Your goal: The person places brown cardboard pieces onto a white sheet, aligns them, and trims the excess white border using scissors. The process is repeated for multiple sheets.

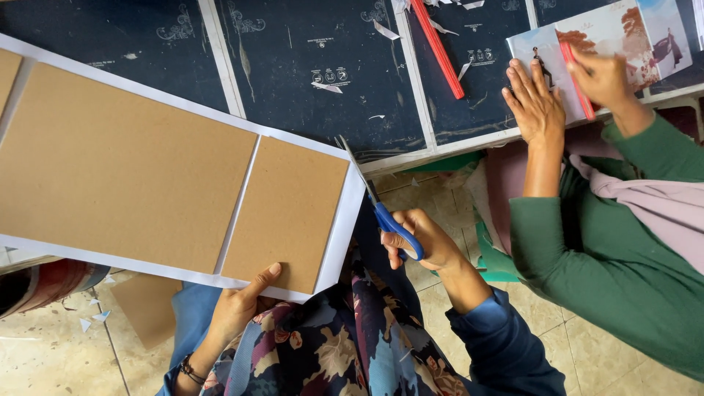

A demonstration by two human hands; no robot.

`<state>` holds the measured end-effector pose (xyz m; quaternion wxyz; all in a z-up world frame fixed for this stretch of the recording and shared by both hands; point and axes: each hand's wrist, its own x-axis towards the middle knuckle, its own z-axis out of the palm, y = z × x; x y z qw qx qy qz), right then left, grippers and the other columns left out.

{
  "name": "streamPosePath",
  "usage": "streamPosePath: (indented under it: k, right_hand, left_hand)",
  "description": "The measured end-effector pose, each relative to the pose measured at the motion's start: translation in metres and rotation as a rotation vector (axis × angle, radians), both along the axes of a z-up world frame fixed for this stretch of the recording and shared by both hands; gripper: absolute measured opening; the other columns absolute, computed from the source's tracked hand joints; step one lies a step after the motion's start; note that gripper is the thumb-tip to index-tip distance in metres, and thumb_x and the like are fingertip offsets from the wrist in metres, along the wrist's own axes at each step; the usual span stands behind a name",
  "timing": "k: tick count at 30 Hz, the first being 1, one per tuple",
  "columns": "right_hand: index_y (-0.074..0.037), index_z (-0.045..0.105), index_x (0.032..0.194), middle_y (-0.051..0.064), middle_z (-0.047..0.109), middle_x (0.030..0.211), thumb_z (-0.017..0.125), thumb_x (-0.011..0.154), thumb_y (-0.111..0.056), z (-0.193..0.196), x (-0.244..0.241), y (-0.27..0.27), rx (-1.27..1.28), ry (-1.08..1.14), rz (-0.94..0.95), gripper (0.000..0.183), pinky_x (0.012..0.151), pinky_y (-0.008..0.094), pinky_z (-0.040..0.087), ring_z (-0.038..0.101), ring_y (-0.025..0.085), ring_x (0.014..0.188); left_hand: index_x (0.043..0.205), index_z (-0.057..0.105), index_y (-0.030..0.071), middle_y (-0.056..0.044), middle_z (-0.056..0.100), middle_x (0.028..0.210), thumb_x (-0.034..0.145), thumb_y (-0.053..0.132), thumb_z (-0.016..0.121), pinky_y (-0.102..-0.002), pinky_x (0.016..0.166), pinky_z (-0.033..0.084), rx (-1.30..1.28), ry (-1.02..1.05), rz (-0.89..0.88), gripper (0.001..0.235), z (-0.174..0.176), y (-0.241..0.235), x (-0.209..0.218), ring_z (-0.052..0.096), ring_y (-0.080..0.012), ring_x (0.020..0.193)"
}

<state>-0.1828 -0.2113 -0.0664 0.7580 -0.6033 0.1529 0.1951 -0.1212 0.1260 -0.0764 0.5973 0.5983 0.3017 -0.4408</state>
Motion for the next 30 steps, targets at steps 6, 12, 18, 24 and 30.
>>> streamPosePath:
  k: [6,12,18,24,30]
  right_hand:
    - [-0.012,0.050,0.068,0.014,0.066,0.054,0.082,0.087,-0.024,-0.003,-0.005,0.006,-0.007,0.028,-0.011,0.039,0.047,0.031,0.049,0.066,0.023,0.043]
    - [-0.009,0.055,0.070,0.015,0.067,0.056,0.083,0.086,-0.026,-0.002,0.000,0.010,0.004,0.001,-0.037,0.037,0.051,0.032,0.052,0.067,0.025,0.045]
    - [-0.012,0.049,0.066,0.013,0.065,0.050,0.082,0.087,-0.020,-0.004,-0.001,0.017,0.026,0.000,-0.052,0.040,0.042,0.029,0.046,0.063,0.022,0.039]
    - [0.004,0.063,0.090,0.017,0.070,0.061,0.084,0.082,-0.013,0.004,0.023,0.000,-0.227,0.086,-0.227,0.028,0.042,0.032,0.058,0.070,0.024,0.047]
    - [-0.001,0.077,0.110,0.020,0.078,0.096,0.082,0.091,-0.013,0.025,0.104,-0.031,-1.197,-0.400,-0.252,0.023,0.076,0.038,0.061,0.077,0.033,0.093]
  left_hand:
    - [0.090,0.080,-0.002,-0.012,0.077,0.087,0.086,0.030,0.081,-0.032,0.068,0.051,0.068,-0.022,-0.074,0.032,-0.001,0.003,0.001,0.071,-0.0218,0.080]
    - [0.097,0.080,-0.004,-0.014,0.077,0.091,0.087,0.025,0.081,-0.034,0.071,0.057,0.045,0.040,-0.008,0.031,0.009,-0.001,0.002,0.073,-0.0256,0.081]
    - [0.098,0.079,-0.004,-0.014,0.078,0.092,0.086,0.025,0.081,-0.035,0.069,0.058,0.042,0.018,-0.016,0.032,0.009,-0.001,0.003,0.074,-0.0268,0.080]
    - [0.106,0.083,-0.004,-0.013,0.070,0.075,0.085,0.032,0.081,-0.029,0.058,0.049,0.029,0.047,-0.006,0.041,0.006,-0.004,0.002,0.068,-0.0243,0.063]
    - [0.129,0.060,-0.011,-0.024,0.069,0.101,0.090,0.009,0.076,-0.063,0.082,0.060,-0.478,-0.009,0.452,0.047,0.024,-0.056,0.009,0.073,-0.0390,0.088]
